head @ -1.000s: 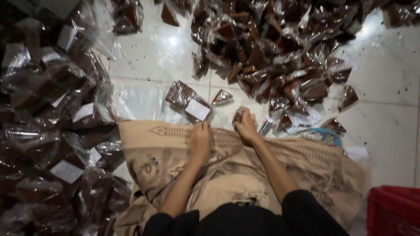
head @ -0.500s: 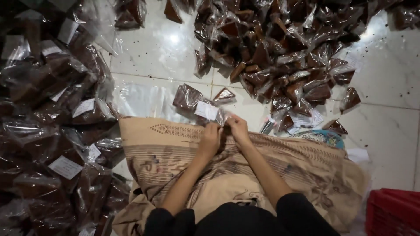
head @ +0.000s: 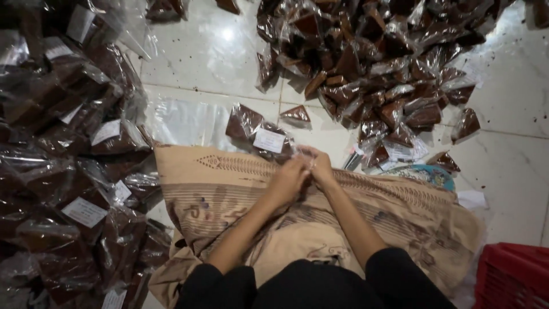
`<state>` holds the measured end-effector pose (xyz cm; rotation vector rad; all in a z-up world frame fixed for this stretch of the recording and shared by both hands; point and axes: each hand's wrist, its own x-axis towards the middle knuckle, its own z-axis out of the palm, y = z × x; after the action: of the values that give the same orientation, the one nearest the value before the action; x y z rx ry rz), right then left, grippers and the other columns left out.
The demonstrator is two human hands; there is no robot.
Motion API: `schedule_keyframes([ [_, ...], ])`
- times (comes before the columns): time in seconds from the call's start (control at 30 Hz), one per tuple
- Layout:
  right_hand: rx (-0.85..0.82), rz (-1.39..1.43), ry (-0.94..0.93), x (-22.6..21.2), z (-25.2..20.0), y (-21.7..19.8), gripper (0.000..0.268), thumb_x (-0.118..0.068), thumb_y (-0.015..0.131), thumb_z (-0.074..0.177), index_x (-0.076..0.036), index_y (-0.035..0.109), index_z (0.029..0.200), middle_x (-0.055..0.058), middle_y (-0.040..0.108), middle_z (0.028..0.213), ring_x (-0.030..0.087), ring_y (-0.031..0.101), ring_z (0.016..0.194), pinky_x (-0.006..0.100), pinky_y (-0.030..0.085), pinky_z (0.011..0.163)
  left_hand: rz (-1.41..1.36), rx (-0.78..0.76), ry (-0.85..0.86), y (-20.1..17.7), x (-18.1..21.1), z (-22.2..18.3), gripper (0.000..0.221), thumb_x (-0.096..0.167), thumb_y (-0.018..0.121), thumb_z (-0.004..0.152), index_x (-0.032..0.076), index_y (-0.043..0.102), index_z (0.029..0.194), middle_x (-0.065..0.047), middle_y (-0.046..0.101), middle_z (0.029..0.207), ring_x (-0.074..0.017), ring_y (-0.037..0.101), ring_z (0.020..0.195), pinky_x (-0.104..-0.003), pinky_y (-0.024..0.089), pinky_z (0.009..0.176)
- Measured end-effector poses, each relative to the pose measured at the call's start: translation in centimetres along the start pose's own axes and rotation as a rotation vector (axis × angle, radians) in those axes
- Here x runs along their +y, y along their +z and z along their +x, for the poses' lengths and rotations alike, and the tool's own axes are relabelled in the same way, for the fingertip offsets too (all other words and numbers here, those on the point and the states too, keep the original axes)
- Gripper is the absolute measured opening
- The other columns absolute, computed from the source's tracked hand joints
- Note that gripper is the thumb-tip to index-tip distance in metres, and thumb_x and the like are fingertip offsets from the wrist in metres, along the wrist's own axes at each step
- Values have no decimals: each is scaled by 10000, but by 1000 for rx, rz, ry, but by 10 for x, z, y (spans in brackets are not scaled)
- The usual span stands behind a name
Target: Packing small triangular food items into larger plastic bags and sealing them with a stapler.
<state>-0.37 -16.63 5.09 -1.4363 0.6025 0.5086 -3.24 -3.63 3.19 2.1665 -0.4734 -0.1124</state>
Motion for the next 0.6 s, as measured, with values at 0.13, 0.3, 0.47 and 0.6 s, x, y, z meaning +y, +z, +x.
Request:
schedule_keyframes([
  [0.13, 50, -649, -138, 12, 6, 27, 444, -60, 740, 825, -137, 720, 1262, 30, 712, 1199, 144, 632, 1076, 264, 464, 977, 178, 61, -41, -21, -11, 11, 154, 227, 546, 1009, 90, 617, 1014, -111, 616, 870, -327, 653, 862, -421, 534, 817],
  [0.3, 50, -350, -202, 63, 47, -9, 366, -81, 763, 831, -167, 762, 1187, 40, 755, 1171, 190, 663, 1153, 345, 479, 1036, 238, -135, -7, -53, 27, 9, 136, 178, 582, 977, 68, 662, 971, -134, 635, 860, -349, 652, 893, -457, 521, 873],
  [0.47, 106, -136, 209, 43, 19, 6, 756, -661, 602, 910, -132, 576, 1449, 205, 593, 1413, 374, 590, 1261, 470, 538, 946, 554, -49, -70, -47, 33, -19, 638, 353, 716, 862, 74, 554, 1413, -146, 501, 1503, -401, 366, 1431, -604, 286, 1128],
  [0.6, 360, -59, 214, 36, 35, -11, 749, -628, 466, 958, 14, 674, 1284, 242, 708, 1195, 326, 681, 1126, 400, 554, 886, 346, -246, 10, -25, 17, -17, 655, 506, 520, 982, 54, 507, 1456, -155, 415, 1579, -410, 320, 1460, -612, 330, 1114],
])
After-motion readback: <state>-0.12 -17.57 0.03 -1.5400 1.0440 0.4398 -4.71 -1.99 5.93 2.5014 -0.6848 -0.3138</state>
